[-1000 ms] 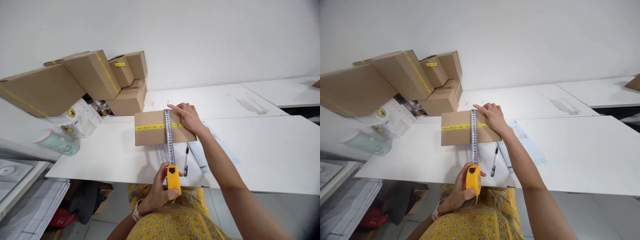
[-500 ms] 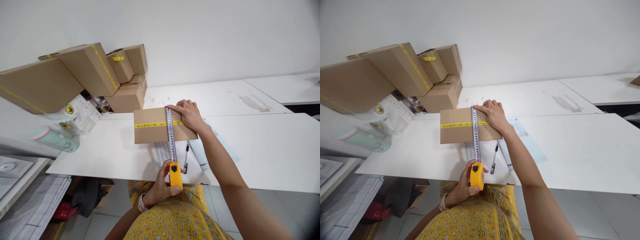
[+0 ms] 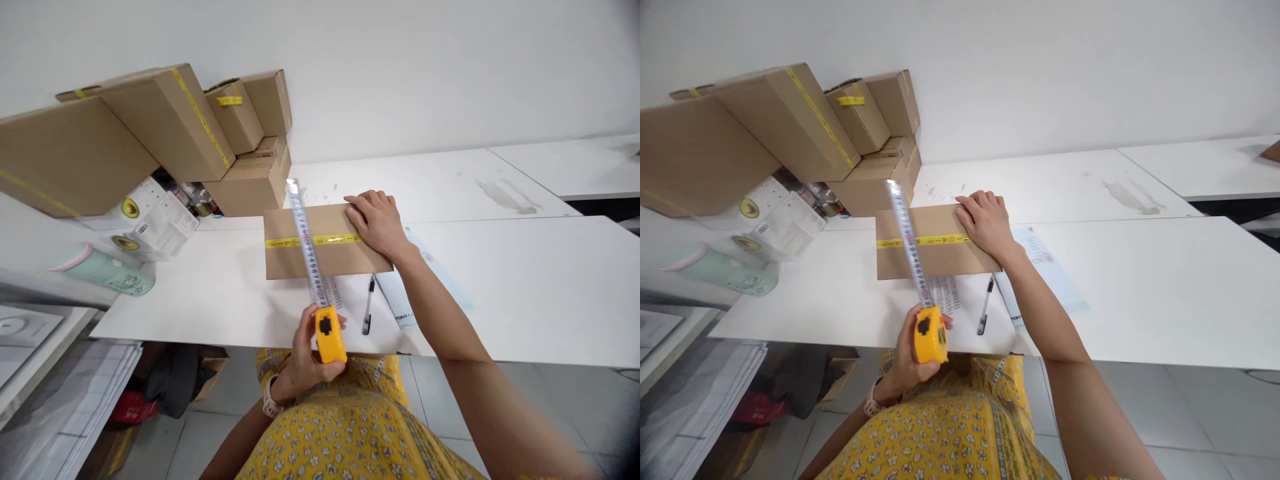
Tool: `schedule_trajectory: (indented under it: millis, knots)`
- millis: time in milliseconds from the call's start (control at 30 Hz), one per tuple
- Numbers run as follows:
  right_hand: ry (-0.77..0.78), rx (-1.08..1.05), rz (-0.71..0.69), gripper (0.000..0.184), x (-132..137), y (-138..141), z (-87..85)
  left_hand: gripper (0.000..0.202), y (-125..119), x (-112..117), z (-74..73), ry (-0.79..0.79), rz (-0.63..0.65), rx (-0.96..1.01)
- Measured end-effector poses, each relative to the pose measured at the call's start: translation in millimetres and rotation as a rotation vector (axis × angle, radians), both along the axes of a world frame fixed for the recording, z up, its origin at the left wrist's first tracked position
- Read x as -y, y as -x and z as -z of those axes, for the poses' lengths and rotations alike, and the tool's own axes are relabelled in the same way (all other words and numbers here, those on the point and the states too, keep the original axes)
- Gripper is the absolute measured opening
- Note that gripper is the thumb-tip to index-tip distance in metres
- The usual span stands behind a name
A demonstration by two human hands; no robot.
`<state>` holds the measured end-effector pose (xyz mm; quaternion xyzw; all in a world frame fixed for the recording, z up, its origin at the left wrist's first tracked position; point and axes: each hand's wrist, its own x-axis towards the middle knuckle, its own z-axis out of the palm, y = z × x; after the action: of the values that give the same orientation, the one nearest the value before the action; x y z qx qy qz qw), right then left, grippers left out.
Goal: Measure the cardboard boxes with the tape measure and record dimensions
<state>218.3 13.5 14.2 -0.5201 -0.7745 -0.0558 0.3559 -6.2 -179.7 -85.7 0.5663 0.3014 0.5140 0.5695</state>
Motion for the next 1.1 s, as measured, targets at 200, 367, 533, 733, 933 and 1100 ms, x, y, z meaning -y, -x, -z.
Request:
schedule_trajectory:
  millis: [200, 367, 533, 733, 933, 1100]
  knots:
    - [-0.081, -0.024, 0.036, 0.039, 59.5, 5.3, 15.6, 0.083, 22.5, -4.6, -8.5, -0.118, -0.305, -0.135]
    - [-0.123, -0.047, 0.065, 0.035, 120.1, 8.9, 56.8, 0.085, 29.2, 11.8, -1.4, -0.044, -0.195, -0.320]
    - [-0.129, -0.281, 0.003, 0.053, 148.8, 5.2, 59.6, 0.090, 21.5, 21.2, -14.8, 0.023, 0.101, -0.465]
    - [-0.035, -0.713, 0.037, 0.064, 135.7, -4.4, 15.1, 0.092, 11.6, 13.8, -23.7, -0.067, 0.311, -0.696]
    - [-0.138, -0.934, -0.019, 0.044, 135.2, 5.5, 9.0, 0.097, 14.9, 15.2, -14.8, -0.093, 0.376, -0.770]
    - [-0.162, -0.671, -0.301, 0.047, 165.0, 31.7, 20.9, 0.114, 15.1, 18.6, -11.5, -0.085, 0.196, -0.654]
